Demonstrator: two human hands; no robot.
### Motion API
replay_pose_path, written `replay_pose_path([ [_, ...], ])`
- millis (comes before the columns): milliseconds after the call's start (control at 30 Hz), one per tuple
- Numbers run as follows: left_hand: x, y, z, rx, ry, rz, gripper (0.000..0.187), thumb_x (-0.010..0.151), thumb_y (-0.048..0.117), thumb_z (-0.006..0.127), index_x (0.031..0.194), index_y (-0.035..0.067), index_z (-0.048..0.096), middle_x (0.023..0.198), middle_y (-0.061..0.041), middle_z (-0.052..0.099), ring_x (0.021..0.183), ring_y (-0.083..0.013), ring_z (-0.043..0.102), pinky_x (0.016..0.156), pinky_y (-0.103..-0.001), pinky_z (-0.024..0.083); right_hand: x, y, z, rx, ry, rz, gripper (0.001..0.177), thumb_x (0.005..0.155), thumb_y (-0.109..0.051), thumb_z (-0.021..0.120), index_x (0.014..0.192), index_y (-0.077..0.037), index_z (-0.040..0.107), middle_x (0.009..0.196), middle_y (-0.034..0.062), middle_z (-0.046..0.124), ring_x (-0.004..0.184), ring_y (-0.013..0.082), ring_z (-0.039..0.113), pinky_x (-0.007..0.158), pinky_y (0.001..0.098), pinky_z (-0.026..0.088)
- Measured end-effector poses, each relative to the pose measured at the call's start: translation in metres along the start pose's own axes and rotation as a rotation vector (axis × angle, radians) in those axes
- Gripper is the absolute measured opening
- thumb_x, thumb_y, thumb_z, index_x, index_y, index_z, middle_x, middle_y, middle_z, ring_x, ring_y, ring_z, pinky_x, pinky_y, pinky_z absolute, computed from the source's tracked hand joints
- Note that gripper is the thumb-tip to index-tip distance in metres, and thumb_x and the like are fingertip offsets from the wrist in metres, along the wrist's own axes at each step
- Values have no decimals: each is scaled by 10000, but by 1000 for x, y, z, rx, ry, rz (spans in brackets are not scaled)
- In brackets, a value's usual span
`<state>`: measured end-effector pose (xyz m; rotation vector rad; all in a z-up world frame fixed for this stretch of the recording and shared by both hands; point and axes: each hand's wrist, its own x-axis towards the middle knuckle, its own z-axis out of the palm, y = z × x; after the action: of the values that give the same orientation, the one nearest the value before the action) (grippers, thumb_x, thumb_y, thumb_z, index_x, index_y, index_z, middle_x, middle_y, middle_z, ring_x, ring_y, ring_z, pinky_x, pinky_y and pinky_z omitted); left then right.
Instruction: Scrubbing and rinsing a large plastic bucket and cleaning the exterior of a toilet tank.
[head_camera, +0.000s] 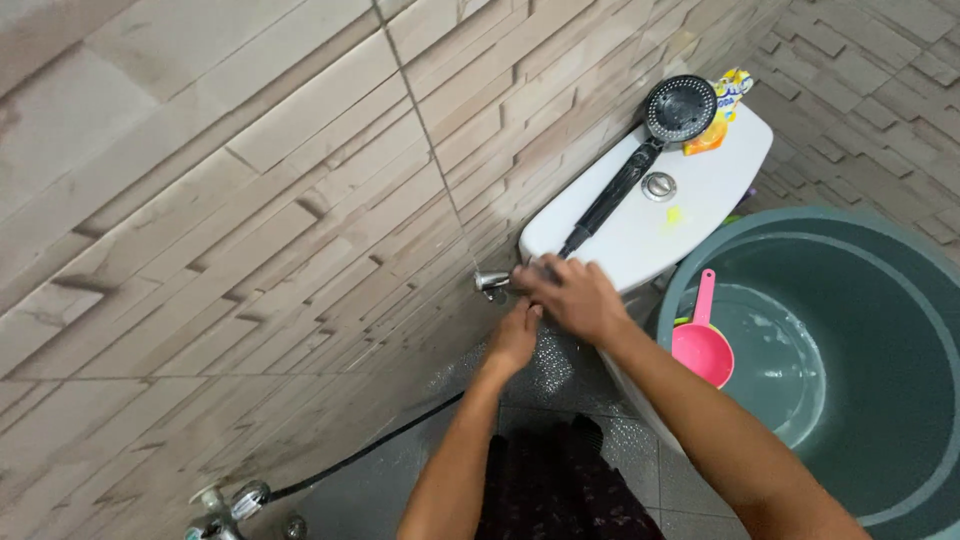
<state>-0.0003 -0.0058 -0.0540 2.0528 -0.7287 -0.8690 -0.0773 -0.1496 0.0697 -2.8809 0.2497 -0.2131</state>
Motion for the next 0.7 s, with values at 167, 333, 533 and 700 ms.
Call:
replay_pose_path([
  [167, -12, 9, -6, -68, 77, 126, 425, 1065, 361, 443, 1351, 61, 535, 1260, -273, 641, 1175, -488, 597, 960, -534, 473, 5, -18, 0, 22, 217, 192, 447, 958, -272, 635, 1404, -300, 618, 1361, 118, 589, 1101, 331, 636, 840, 474, 506],
  [333, -5, 4, -15, -558, 16, 232, 450, 1130, 306, 439, 1463, 47, 597, 1161, -68, 759, 1035, -250, 708, 885, -409, 540, -22, -45, 24, 452, 330, 243, 420, 1043, -265, 576, 1461, -233, 573, 1368, 199, 541, 1203, 391, 596, 1000, 482, 487],
  [533, -34, 37, -23, -1085, -294, -176, 409, 1072, 334, 458, 1460, 229, 534, 650, 94, 407, 517, -21, 335, 458, -209, 276, -5, -41, -10, 314, 174, 508, 429, 1002, -318, 570, 1427, -291, 620, 1434, 159, 481, 1166, 382, 636, 957, 469, 526],
  [700, -34, 41, -30, -1052, -180, -139, 482, 1096, 393, 451, 1414, 56, 583, 679, 111, 448, 512, -18, 338, 429, -200, 233, -27, -61, 12, 634, 165, 498, 425, 1034, -333, 496, 1444, -251, 569, 1473, 179, 370, 1103, 357, 667, 972, 423, 549],
])
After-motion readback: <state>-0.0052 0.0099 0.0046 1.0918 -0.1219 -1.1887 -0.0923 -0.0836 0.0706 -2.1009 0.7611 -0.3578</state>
